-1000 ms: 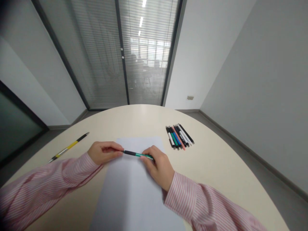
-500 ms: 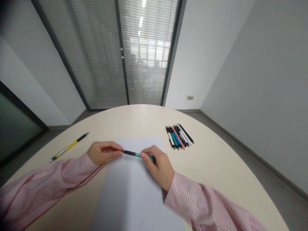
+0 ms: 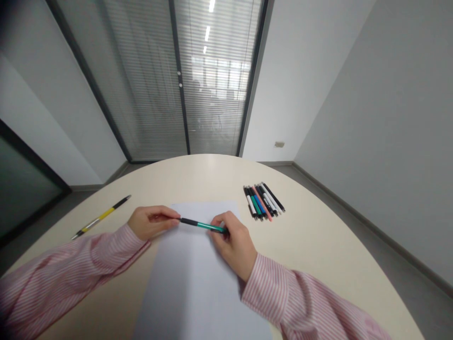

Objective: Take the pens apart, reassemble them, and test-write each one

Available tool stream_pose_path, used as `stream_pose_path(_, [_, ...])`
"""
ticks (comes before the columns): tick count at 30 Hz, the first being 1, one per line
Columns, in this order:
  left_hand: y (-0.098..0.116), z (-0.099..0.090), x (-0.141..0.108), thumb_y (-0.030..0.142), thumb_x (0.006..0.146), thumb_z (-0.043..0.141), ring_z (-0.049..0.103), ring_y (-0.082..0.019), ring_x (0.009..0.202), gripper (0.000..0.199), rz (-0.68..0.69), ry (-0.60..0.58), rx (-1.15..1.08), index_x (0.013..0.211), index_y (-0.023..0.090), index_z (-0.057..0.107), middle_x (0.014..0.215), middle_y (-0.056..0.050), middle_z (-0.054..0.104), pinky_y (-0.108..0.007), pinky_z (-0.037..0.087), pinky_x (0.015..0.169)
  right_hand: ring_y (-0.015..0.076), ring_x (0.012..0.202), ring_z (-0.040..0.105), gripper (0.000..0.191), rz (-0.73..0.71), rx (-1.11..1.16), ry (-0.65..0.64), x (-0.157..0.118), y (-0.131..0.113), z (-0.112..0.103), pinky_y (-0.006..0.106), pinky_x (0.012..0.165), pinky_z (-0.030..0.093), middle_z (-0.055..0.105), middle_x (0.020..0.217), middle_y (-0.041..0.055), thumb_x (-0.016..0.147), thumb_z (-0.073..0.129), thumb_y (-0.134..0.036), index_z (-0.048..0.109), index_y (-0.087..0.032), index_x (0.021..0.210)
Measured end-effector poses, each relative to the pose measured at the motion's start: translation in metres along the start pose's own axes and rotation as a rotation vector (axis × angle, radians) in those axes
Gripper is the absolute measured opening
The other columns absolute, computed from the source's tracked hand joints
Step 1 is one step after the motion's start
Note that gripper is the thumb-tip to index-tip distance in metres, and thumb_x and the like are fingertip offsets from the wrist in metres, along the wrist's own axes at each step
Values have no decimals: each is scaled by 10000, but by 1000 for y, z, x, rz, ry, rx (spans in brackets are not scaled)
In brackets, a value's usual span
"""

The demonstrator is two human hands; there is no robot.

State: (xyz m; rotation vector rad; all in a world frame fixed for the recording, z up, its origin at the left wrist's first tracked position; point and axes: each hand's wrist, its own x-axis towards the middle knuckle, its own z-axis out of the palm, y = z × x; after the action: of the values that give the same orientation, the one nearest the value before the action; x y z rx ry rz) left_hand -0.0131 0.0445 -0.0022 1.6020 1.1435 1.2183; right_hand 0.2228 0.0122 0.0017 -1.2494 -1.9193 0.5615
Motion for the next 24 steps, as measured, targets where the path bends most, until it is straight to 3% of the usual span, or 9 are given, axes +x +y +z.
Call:
stream_pose_path(2, [-1,0,0,281,601,767,688,-179,685,210,0,0,0,737,124,737,741,-70,740,-232,573,685,120,555,480,109,23,8,-23,0,1,-1,240,539,383,580,683,-7,848,544,-291,586,-191,860])
stream_pose_path(6, [-2,-1,1,295,602,771,685,-169,676,224,-8,12,-5,745,125,738,739,-67,740,-216,567,672,125,557,501,311,27,3,-104,0,-1,-1,254,567,381,593,632,2,922,412,-342,623,-179,762])
stream_pose_path(10, [-3,-1,2,293,605,772,682,-164,665,223,-15,27,-10,746,123,736,734,-66,740,-211,564,655,113,563,489,182,31,26,-33,0,0,0,234,538,382,613,764,1,812,592,-303,583,-184,949])
stream_pose_path(13, [-4,-2,2,296,607,772,684,-171,678,232,-17,38,-12,751,118,732,736,-72,739,-222,568,666,105,543,452,133,30,55,21,-1,2,0,225,520,367,578,710,-17,787,616,-263,572,-188,888])
stream_pose_path(19, [1,0,0,293,593,773,690,-191,703,231,10,46,-22,734,116,728,759,-80,741,-261,580,712,110,533,436,161,72,117,-41,-1,4,-2,230,500,348,584,675,-6,834,566,-319,615,-169,869])
stream_pose_path(24, [5,2,-2,252,602,755,688,-178,693,157,36,41,-18,694,129,721,739,-70,742,-238,573,705,98,473,403,425,71,98,-64,-1,1,-6,244,527,332,475,505,-27,924,396,-357,564,-168,582])
